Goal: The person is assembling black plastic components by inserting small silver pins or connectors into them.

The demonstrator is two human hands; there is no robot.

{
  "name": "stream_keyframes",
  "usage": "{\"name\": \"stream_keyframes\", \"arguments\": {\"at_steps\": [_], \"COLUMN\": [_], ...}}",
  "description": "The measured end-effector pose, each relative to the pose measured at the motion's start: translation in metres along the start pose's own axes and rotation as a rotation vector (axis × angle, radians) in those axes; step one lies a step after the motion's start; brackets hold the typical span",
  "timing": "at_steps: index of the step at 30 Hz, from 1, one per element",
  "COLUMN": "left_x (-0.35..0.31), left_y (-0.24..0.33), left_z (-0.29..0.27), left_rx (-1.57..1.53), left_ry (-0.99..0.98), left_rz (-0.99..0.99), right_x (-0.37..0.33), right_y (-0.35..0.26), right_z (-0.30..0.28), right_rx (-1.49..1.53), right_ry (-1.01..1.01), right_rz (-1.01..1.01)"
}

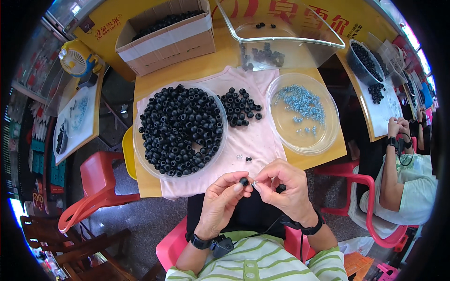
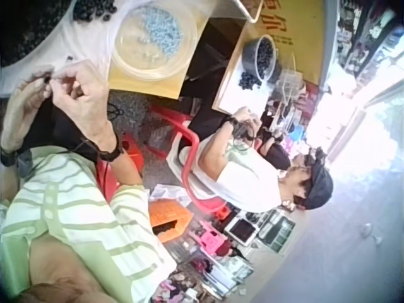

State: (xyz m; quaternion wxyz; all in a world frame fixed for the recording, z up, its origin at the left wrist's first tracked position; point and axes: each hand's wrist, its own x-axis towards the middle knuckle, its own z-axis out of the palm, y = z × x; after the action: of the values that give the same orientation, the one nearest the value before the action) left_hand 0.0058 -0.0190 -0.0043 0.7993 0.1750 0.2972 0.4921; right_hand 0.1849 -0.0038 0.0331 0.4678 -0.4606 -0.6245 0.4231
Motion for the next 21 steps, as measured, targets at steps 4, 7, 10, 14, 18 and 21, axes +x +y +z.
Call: {"name": "stream_keyframes", "arguments": {"at_steps": [4, 7, 10, 14, 18, 21], "left_x": [-0.001, -0.002, -0.002, -0.002, 0.001, 0.001], "left_y": [0.0, 0.001, 0.001, 0.001, 0.005, 0.009], "left_z": [0.0, 0.002, -0.001, -0.006, -0.006, -0.008], "left_rx": [-0.011, 0.02, 0.028, 0.044, 0.038, 0.014], "left_ry": [-0.029, -0.023, -0.024, -0.001, 0.004, 0.003], "left_rz": [-0.034, -0.034, -0.04, -0.052, -0.06, -0.055], "right_x": [0.0, 0.0, 0.001, 0.001, 0.004, 0.006], "right_y": [0.002, 0.003, 0.003, 0.005, 0.006, 0.01], "right_z": [0.003, 0.004, 0.004, 0.007, 0.014, 0.016], "right_rx": [-0.007, -0.001, -0.025, -0.051, -0.026, -0.019], "right_ry": [0.009, 0.011, -0.013, -0.017, -0.004, -0.022], "right_rz": [-0.02, -0.023, -0.022, -0.03, 0.0, 0.011]}}
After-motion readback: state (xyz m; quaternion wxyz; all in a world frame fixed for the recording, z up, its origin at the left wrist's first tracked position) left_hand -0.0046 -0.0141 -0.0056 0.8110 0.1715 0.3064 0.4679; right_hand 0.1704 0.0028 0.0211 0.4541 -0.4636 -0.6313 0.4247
